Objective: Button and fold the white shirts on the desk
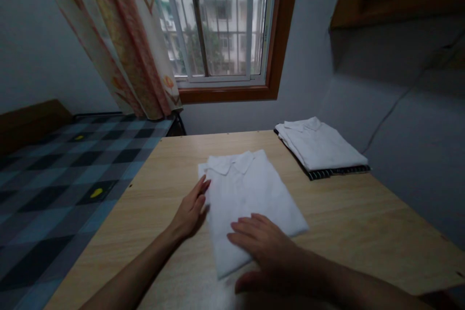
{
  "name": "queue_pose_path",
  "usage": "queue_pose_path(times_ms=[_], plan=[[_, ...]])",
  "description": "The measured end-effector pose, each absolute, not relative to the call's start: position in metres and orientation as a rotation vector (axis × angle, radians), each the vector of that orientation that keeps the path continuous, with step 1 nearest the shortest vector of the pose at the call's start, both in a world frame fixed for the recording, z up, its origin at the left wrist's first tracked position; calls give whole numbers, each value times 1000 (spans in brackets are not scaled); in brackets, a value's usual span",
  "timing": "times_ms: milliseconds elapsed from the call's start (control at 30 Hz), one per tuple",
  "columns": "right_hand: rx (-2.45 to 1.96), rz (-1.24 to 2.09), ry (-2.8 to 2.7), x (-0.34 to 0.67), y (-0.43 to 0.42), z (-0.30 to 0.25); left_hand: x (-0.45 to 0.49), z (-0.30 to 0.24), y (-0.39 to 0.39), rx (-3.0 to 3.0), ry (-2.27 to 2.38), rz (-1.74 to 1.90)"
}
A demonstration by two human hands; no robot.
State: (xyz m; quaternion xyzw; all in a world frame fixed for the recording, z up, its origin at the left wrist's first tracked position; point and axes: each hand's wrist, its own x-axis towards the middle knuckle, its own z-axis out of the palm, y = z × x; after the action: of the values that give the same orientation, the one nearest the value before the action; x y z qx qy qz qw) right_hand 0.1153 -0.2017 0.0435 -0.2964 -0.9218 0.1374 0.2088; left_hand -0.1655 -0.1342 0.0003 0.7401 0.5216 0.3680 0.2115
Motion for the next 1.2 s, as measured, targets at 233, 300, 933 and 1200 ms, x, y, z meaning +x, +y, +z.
queue_pose_path(times_ms=[233, 300, 933, 1200], plan=[[-1186, 339, -2574, 107, -131, 34, -163, -7, -123, 2265, 1552, 671], [-1265, 321, -2588, 113, -108, 25, -156, -7, -122, 2365, 1539, 637], [-1372, 545, -2124, 79, -25, 18, -74, 17, -60, 2237, 1858, 793], [-1432, 442, -2191, 70, -26, 8, -78, 5, -61, 2235, 1866, 863]])
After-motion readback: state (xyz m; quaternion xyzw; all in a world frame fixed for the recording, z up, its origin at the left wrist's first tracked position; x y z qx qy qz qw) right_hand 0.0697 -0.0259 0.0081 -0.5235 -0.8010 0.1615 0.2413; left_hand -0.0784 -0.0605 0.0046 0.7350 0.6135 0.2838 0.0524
